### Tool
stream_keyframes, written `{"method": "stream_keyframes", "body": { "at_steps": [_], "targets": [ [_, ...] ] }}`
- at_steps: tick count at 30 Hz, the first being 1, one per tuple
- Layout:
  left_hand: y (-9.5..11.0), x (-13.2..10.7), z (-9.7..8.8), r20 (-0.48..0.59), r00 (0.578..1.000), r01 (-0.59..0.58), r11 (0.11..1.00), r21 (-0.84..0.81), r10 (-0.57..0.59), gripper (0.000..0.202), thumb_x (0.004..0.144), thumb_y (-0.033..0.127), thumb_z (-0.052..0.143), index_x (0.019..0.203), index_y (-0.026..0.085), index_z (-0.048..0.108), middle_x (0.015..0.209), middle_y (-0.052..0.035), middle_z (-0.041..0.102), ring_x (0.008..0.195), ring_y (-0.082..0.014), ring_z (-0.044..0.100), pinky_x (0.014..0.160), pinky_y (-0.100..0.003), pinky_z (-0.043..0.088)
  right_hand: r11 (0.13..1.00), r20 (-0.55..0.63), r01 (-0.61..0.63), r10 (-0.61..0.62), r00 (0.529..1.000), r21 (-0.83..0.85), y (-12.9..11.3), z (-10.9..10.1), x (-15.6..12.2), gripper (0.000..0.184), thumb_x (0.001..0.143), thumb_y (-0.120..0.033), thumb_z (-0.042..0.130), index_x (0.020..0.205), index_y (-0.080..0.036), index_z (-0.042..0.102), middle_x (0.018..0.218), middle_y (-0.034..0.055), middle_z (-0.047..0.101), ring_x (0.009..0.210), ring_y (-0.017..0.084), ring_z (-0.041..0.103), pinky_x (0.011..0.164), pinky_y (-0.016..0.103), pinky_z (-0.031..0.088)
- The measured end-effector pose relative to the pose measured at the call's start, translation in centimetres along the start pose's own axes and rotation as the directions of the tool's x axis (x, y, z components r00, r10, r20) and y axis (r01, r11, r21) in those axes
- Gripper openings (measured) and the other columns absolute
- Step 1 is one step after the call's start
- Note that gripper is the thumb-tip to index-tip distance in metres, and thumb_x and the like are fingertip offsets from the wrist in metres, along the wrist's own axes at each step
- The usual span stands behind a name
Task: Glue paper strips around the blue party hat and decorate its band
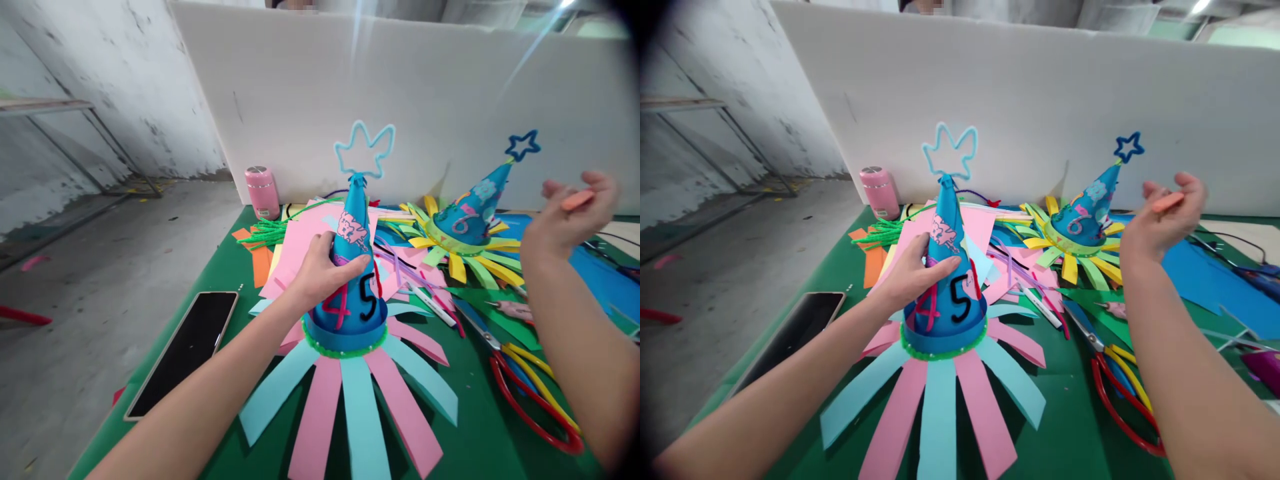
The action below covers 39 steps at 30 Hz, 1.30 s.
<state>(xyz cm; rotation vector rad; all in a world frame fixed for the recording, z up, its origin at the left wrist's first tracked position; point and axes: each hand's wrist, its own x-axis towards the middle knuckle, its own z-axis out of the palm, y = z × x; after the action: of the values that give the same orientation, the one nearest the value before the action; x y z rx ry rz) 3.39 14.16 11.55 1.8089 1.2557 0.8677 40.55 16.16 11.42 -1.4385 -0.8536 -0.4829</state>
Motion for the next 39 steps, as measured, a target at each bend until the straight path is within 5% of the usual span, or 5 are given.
{"method": "stream_keyframes", "body": {
  "at_steps": [5,7,12,17,39],
  "targets": [
    [-0.3,0.1,0.1,-0.003,1.000,-0.031,0.999,0.013,0.031,0.040,0.070,0.049,0.062,0.090,0.018,0.050,0.097,-0.0072,0.056,0.094,-0.0252,0.054,0.081,-0.040,0.045,0.890,-0.093,0.008,0.039,0.995,0.455,-6.4,-3.9,-5.0,0.021,0.088,-0.029,0.043,0.102,-0.020,0.056,0.091,0.0028,0.059,0.047,0.004,0.050,0.048,0.024,0.032],
    [-0.4,0.2,0.1,-0.008,0.998,-0.055,0.998,0.013,0.055,0.039,0.071,0.050,0.061,0.090,0.018,0.050,0.097,-0.0071,0.056,0.094,-0.0252,0.054,0.081,-0.040,0.045,0.731,0.053,-0.184,0.199,0.979,0.657,-9.5,-5.5,-8.3,0.025,0.086,-0.039,0.049,0.101,-0.020,0.058,0.064,-0.0045,0.050,0.041,0.004,0.036,0.043,0.023,0.027],
    [-0.3,0.5,0.4,-0.025,0.996,-0.086,0.995,0.042,0.087,0.038,0.071,0.050,0.061,0.086,0.018,0.050,0.090,-0.0056,0.056,0.087,-0.0232,0.054,0.074,-0.036,0.044,0.437,0.656,-0.672,0.215,0.724,0.599,-16.0,-8.0,-16.8,0.028,0.079,-0.049,0.059,0.084,-0.021,0.065,0.055,-0.0061,0.040,0.048,0.007,0.038,0.046,0.022,0.035],
    [-0.2,0.9,0.5,-0.046,0.996,-0.074,0.996,0.053,0.077,0.040,0.069,0.053,0.061,0.081,0.018,0.049,0.077,-0.0021,0.053,0.071,-0.0178,0.050,0.060,-0.030,0.040,0.432,0.830,-0.756,0.030,0.557,0.492,-18.3,-8.4,-21.5,0.014,0.087,-0.034,0.054,0.090,-0.025,0.064,0.075,-0.0014,0.054,0.056,0.008,0.048,0.052,0.024,0.041],
    [-0.3,2.1,1.0,-0.016,0.999,-0.036,0.998,-0.060,0.035,0.043,0.070,0.052,0.062,0.091,0.015,0.054,0.085,-0.0071,0.061,0.079,-0.0219,0.058,0.064,-0.032,0.047,0.837,0.593,-0.300,-0.035,0.805,0.458,-16.0,-8.6,-22.9,0.004,0.085,-0.022,0.055,0.081,-0.022,0.057,0.069,-0.0019,0.056,0.055,0.010,0.054,0.048,0.021,0.045]
  ]
}}
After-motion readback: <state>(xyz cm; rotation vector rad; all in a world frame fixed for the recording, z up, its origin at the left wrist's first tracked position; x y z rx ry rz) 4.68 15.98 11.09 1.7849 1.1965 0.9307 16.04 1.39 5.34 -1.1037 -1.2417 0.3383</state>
